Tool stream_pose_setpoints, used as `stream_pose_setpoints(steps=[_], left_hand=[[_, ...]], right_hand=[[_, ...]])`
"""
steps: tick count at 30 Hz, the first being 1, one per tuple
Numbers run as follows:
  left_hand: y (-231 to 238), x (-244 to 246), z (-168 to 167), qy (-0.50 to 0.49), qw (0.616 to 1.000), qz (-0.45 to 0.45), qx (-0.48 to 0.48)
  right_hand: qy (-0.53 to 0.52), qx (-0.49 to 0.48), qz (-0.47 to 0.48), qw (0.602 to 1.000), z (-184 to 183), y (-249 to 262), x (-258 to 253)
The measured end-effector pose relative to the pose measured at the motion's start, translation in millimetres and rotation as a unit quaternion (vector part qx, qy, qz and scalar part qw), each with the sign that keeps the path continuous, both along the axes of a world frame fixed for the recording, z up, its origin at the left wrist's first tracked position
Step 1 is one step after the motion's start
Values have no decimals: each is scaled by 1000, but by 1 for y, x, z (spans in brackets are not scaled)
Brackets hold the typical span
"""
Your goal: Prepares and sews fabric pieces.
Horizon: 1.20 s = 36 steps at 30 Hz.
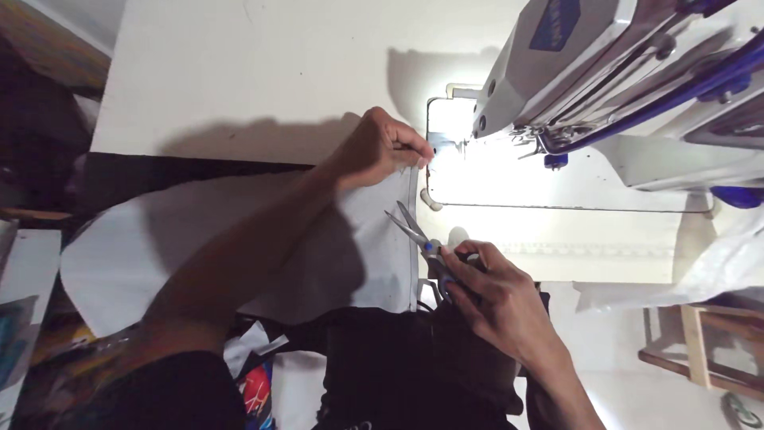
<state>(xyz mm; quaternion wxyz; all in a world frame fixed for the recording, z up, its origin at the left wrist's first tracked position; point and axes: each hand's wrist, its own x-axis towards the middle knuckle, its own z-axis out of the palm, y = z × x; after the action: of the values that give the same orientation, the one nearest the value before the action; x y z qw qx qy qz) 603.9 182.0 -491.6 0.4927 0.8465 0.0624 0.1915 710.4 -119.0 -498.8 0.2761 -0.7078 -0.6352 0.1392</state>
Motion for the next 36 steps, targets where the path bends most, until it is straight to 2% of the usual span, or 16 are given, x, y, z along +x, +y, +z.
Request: stream_pose_setpoints(steps=[4, 10, 14, 17, 22, 25, 28, 30, 31, 33, 34, 35, 36], left_hand=[[4, 8, -1, -79, 995, 46, -40], [2, 6, 3, -96, 994, 49, 30], [-1, 6, 9, -108, 988, 25, 104], [-2, 5, 9, -126, 982, 5, 143], [0, 3, 5, -128, 984, -4, 127], [9, 3, 7, -100, 988, 19, 114], [32, -7, 22, -58, 984, 101, 136], [38, -35, 52, 35, 963, 208, 168], [28, -53, 76, 102, 944, 274, 155], [14, -75, 123, 231, 871, 408, 147], [20, -85, 141, 320, 824, 444, 150], [44, -101, 154, 423, 783, 426, 162], [101, -147, 120, 299, 799, 412, 319]], right_hand=[[22, -14, 2, 1000, 3, 0, 2], [137, 40, -12, 990, 24, 7, 27], [91, 47, -34, 994, 39, 32, 47], [63, 33, -28, 997, 42, 51, 41], [10, 33, -65, 997, 38, 48, 21], [-37, 34, -92, 994, 44, 29, 4], [-25, 24, -42, 999, 38, 16, -20], [-43, 30, 1, 999, 16, 20, -35], [-61, 39, 11, 997, 6, 23, -39], [-90, 41, 22, 995, -2, 30, -36], [-100, 34, 26, 994, -1, 29, -34], [-105, 23, 28, 994, 1, 28, -32], [-105, 12, 27, 994, 3, 28, -32]])
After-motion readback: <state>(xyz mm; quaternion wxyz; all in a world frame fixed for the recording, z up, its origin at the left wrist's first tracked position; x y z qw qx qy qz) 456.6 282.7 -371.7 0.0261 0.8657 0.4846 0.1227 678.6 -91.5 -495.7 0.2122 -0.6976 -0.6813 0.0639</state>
